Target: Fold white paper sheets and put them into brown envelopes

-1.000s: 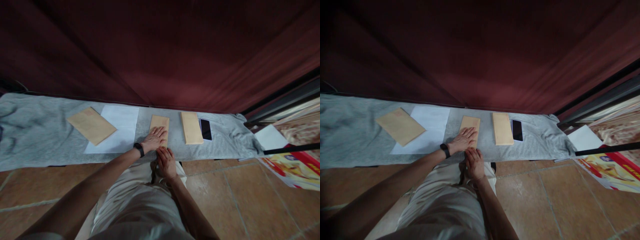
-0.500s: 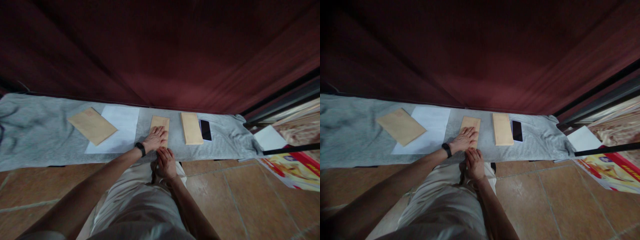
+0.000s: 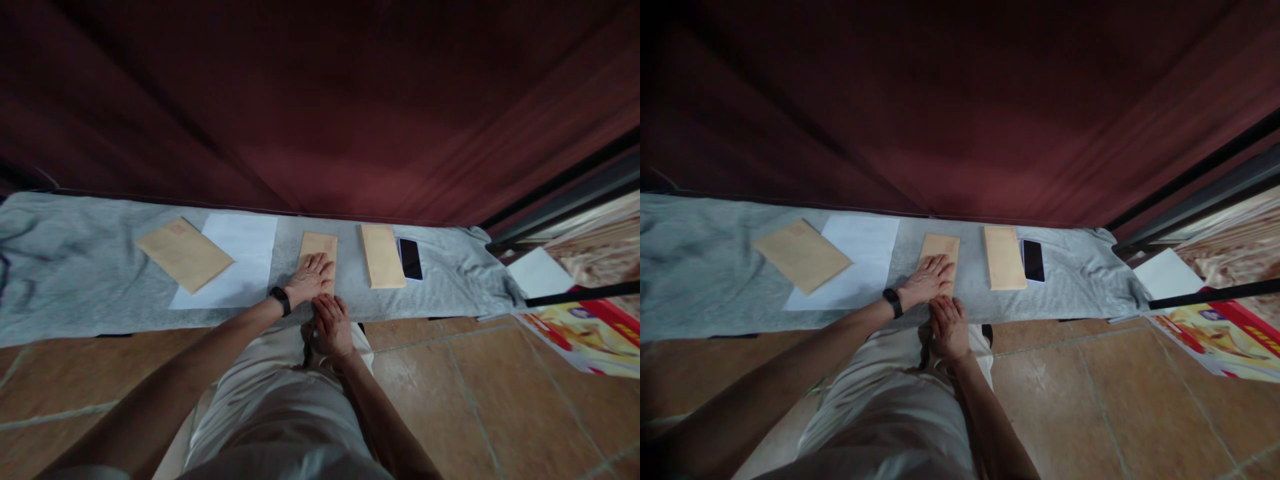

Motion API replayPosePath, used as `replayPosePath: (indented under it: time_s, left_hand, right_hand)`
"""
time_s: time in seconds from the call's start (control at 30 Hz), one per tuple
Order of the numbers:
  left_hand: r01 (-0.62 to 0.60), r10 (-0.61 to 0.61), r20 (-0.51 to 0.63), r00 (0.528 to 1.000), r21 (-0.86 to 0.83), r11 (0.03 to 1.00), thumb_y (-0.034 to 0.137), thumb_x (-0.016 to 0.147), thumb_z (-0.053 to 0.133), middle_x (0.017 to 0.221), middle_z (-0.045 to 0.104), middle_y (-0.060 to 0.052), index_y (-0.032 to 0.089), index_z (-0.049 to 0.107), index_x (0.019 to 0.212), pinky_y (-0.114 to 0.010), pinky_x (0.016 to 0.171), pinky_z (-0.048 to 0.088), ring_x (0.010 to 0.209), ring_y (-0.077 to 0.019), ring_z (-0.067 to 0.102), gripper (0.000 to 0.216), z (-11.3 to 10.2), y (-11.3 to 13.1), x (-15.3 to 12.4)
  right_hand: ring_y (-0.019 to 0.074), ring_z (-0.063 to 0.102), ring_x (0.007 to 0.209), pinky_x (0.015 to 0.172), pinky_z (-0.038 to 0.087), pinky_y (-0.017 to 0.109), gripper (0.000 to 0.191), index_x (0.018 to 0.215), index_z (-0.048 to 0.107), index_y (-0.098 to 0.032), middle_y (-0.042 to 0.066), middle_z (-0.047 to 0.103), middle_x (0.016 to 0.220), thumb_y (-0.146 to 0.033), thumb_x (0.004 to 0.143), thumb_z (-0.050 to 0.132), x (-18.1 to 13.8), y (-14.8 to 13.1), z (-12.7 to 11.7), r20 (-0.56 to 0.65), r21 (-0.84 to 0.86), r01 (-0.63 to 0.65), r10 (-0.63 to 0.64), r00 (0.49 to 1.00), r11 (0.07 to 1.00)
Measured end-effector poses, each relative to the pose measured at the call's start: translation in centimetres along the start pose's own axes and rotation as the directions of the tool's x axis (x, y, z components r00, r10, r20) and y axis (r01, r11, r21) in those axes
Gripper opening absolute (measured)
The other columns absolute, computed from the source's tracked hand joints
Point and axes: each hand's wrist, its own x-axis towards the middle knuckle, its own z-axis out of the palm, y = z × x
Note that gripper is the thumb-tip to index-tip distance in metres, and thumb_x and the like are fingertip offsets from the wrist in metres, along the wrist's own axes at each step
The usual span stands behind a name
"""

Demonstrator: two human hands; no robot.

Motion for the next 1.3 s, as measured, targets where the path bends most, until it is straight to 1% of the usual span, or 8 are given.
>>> replayPosePath:
  time_s: [0.2, 0.47, 0.63, 0.73, 0.83, 1.0, 1.17, 1.3]
  left_hand:
    - [0.016, -0.016, -0.022, 1.0, -0.019, 1.0, 0.039, 0.106, 0.036, 0.166, 0.036, -0.014, 0.017, 0.042, 0.156, -0.049, 0.128, 0.017, 0.156, -0.0271, 0.026, 0.055, 0.0, -0.1, -1.3]
    - [0.006, -0.018, -0.114, 0.993, -0.105, 0.994, 0.034, 0.106, 0.035, 0.165, 0.036, -0.015, 0.012, 0.043, 0.155, -0.049, 0.129, 0.019, 0.157, -0.0259, 0.026, 0.054, 0.1, -0.3, -4.0]
    - [0.155, -0.204, -0.212, 0.956, -0.227, 0.962, 0.035, 0.103, 0.042, 0.165, 0.036, -0.018, 0.012, 0.046, 0.153, -0.052, 0.124, 0.031, 0.156, -0.0313, 0.028, 0.055, 0.6, 0.0, -6.2]
    - [0.228, -0.308, -0.24, 0.921, -0.31, 0.923, 0.035, 0.101, 0.046, 0.164, 0.035, -0.021, 0.01, 0.047, 0.151, -0.054, 0.121, 0.035, 0.153, -0.0347, 0.033, 0.055, 1.1, 0.4, -7.8]
    - [0.243, -0.362, -0.251, 0.897, -0.404, 0.882, 0.03, 0.1, 0.048, 0.164, 0.037, -0.02, 0.012, 0.048, 0.149, -0.053, 0.119, 0.039, 0.148, -0.0339, 0.041, 0.052, 1.8, 0.8, -9.0]
    - [0.281, -0.497, -0.263, 0.827, -0.572, 0.771, 0.016, 0.091, 0.056, 0.156, 0.047, -0.016, 0.018, 0.056, 0.141, -0.051, 0.118, 0.04, 0.143, -0.0327, 0.045, 0.051, 2.6, 1.1, -9.0]
    - [0.325, -0.597, -0.195, 0.778, -0.689, 0.648, 0.011, 0.078, 0.067, 0.132, 0.058, -0.013, 0.02, 0.06, 0.136, -0.051, 0.113, 0.045, 0.127, -0.0323, 0.056, 0.059, 1.7, 0.8, -8.1]
    - [0.386, -0.658, -0.072, 0.75, -0.76, 0.523, 0.009, 0.07, 0.073, 0.112, 0.062, -0.009, 0.02, 0.058, 0.139, -0.045, 0.105, 0.048, 0.112, -0.0297, 0.062, 0.071, 0.2, 0.6, -7.7]
  right_hand:
    - [0.0238, 0.05, 0.142, 0.125, 0.027, 0.049, 0.047, 0.147, 0.053, -0.019, 0.01, 0.061, 0.146, -0.017, 0.1, 0.047, -0.1, -0.1, 0.3, -0.028, 0.002, -0.013, 0.013, 1.0, 1.0]
    - [0.0228, 0.047, 0.145, 0.128, 0.022, 0.05, 0.049, 0.15, 0.049, -0.019, 0.01, 0.057, 0.151, -0.018, 0.102, 0.046, -0.3, -0.3, 0.3, -0.051, -0.07, -0.034, 0.031, 0.998, 0.997]
    - [0.0214, 0.047, 0.146, 0.128, 0.02, 0.048, 0.05, 0.152, 0.047, -0.018, 0.01, 0.056, 0.152, -0.019, 0.102, 0.046, -0.6, -0.2, 0.1, -0.069, -0.109, -0.077, 0.07, 0.995, 0.991]
    - [0.0222, 0.047, 0.145, 0.128, 0.021, 0.049, 0.052, 0.153, 0.045, -0.019, 0.01, 0.055, 0.153, -0.019, 0.102, 0.046, -0.8, -0.2, 0.1, -0.083, -0.115, -0.096, 0.087, 0.993, 0.989]
    - [0.0222, 0.048, 0.144, 0.127, 0.023, 0.049, 0.051, 0.153, 0.046, -0.019, 0.01, 0.056, 0.152, -0.019, 0.102, 0.045, -0.8, -0.2, 0.1, -0.095, -0.113, -0.107, 0.097, 0.991, 0.988]
    - [0.0226, 0.048, 0.144, 0.127, 0.024, 0.049, 0.048, 0.151, 0.049, -0.017, 0.011, 0.057, 0.152, -0.021, 0.103, 0.044, -0.7, -0.3, 0.1, -0.106, -0.101, -0.105, 0.094, 0.99, 0.989]
    - [0.0228, 0.049, 0.143, 0.126, 0.026, 0.048, 0.047, 0.149, 0.05, -0.017, 0.011, 0.058, 0.151, -0.02, 0.102, 0.045, -0.6, -0.5, 0.0, -0.114, -0.098, -0.109, 0.098, 0.989, 0.989]
    - [0.0224, 0.049, 0.143, 0.126, 0.026, 0.047, 0.046, 0.149, 0.051, -0.017, 0.011, 0.058, 0.15, -0.02, 0.103, 0.045, -0.5, -0.6, -0.1, -0.124, -0.093, -0.111, 0.099, 0.987, 0.989]
